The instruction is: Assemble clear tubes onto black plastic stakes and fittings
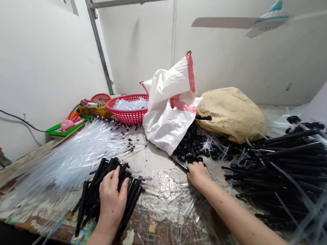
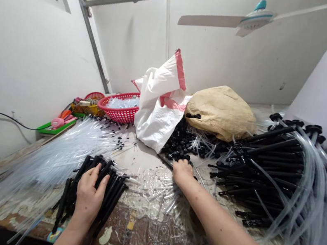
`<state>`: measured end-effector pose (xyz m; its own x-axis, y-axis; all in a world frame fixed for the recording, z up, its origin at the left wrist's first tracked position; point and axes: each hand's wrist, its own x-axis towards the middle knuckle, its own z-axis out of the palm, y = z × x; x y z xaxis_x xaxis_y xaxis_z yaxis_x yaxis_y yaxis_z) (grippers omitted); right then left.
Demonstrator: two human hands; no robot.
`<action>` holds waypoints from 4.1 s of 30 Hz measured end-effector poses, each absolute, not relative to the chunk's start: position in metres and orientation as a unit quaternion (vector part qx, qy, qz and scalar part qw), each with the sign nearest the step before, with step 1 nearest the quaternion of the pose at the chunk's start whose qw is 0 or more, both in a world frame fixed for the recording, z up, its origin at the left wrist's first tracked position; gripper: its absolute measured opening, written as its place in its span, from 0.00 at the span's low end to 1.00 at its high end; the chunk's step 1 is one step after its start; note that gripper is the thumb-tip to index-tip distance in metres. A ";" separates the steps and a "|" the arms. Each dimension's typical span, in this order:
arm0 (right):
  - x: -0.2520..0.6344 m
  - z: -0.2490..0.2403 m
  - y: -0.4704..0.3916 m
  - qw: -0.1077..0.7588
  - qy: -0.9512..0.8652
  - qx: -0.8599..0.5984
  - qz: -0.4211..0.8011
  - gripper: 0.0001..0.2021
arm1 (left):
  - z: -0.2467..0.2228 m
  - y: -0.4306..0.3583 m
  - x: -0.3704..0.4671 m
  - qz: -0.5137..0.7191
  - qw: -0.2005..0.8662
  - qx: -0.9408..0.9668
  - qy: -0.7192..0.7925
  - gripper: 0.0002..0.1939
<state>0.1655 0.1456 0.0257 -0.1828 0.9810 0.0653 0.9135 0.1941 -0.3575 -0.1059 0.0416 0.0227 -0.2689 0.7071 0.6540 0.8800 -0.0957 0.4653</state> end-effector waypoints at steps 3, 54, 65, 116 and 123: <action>0.173 0.042 0.142 0.148 -0.761 -0.616 0.136 0.10 | 0.028 0.032 -0.084 -0.480 0.047 -0.610 -0.629 0.22; 0.276 0.035 0.017 0.146 -0.826 -0.541 -0.051 0.08 | -0.002 -0.007 -0.005 -0.505 -0.552 -0.436 -0.501 0.33; 0.258 0.047 0.013 0.237 -0.772 -0.585 0.081 0.09 | 0.001 -0.012 -0.006 -0.496 -0.573 -0.439 -0.483 0.32; 0.150 0.042 0.030 0.242 -0.816 -0.486 0.201 0.15 | 0.000 -0.012 -0.011 -0.486 -0.623 -0.406 -0.460 0.33; 0.150 0.045 0.038 0.205 -0.830 -0.476 0.207 0.15 | -0.004 -0.010 -0.010 -0.475 -0.651 -0.396 -0.440 0.34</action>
<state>0.1498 0.0382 0.0449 -0.4636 0.8744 0.1431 0.7049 0.4618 -0.5384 -0.0103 -0.0105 -0.0041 0.1608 0.9670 -0.1976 -0.2700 0.2357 0.9336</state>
